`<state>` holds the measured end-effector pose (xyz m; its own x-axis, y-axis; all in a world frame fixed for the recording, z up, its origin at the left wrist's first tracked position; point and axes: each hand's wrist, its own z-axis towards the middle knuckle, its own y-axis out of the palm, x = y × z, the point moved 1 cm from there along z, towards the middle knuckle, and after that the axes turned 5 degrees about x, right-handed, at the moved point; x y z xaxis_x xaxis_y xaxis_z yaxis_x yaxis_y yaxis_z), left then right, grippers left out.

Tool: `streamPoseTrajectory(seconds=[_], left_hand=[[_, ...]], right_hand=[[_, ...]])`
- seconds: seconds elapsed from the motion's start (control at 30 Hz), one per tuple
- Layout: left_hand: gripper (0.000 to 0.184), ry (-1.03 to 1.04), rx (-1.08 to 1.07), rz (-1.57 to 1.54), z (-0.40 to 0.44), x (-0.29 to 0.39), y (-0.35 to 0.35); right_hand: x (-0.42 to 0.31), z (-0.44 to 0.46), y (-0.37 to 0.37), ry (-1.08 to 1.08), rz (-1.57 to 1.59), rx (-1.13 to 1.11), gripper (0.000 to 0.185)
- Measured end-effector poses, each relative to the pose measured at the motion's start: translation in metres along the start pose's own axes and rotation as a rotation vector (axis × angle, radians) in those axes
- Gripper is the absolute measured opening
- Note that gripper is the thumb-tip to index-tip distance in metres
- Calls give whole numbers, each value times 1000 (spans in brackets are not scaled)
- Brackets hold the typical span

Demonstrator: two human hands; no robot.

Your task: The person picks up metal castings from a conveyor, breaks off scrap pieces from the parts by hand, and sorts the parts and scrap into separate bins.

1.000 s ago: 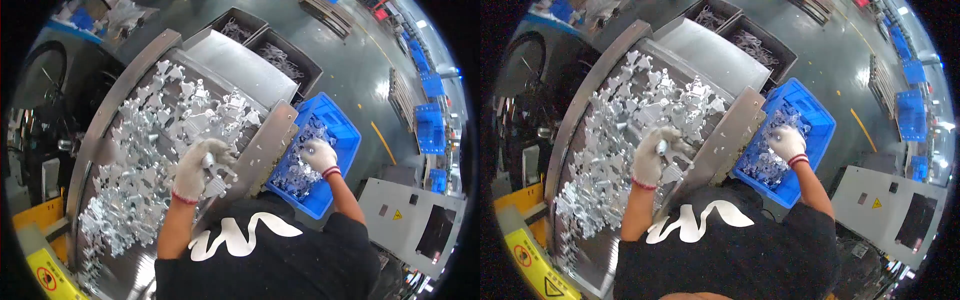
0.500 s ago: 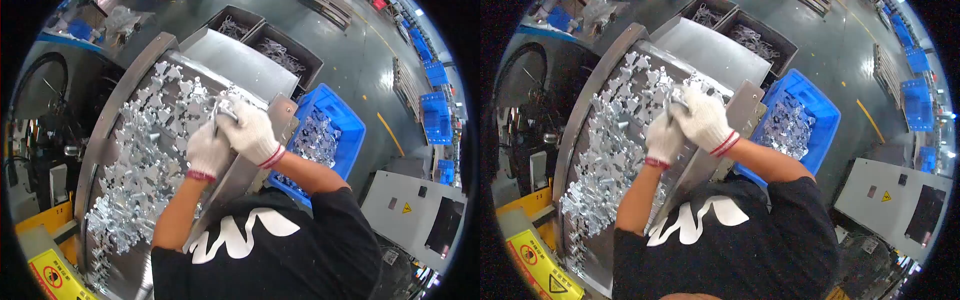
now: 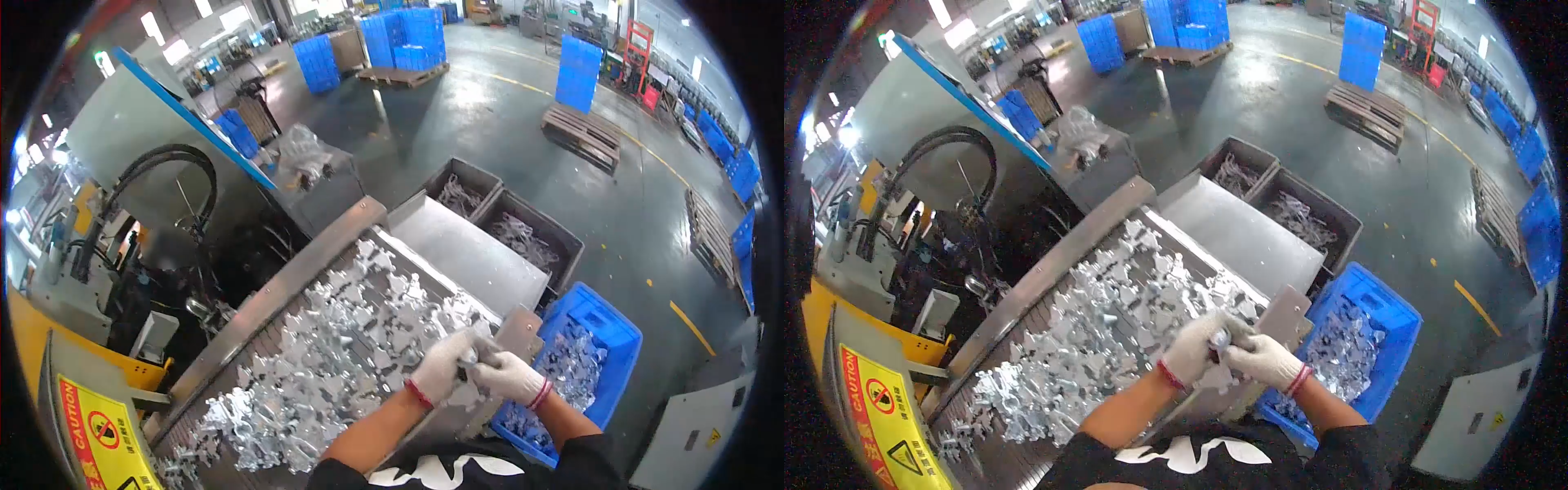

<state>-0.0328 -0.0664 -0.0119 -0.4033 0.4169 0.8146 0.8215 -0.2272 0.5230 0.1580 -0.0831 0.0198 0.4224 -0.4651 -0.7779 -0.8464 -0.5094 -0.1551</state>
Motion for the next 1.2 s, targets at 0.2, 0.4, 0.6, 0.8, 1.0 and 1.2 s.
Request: streamPoseTrajectory(seconds=[0.2,0.4,0.6,0.8,1.0,1.2], left_hand=[[47,662,22,760,-13,11,13],[36,-48,184,149,-8,25,41],[44,-108,140,-319,1,14,44],[51,92,342,-510,15,-2,45],[51,248,203,-117,3,0,46],[42,231,-249,130,-13,33,37]], right_hand=[[10,-15,18,-321,-15,232,39],[6,-31,15,-350,-162,406,45],[6,-52,-12,-185,271,-9,41],[48,-36,20,-236,407,139,30],[48,-25,52,-76,907,167,25],[39,-57,50,-48,955,-28,32]])
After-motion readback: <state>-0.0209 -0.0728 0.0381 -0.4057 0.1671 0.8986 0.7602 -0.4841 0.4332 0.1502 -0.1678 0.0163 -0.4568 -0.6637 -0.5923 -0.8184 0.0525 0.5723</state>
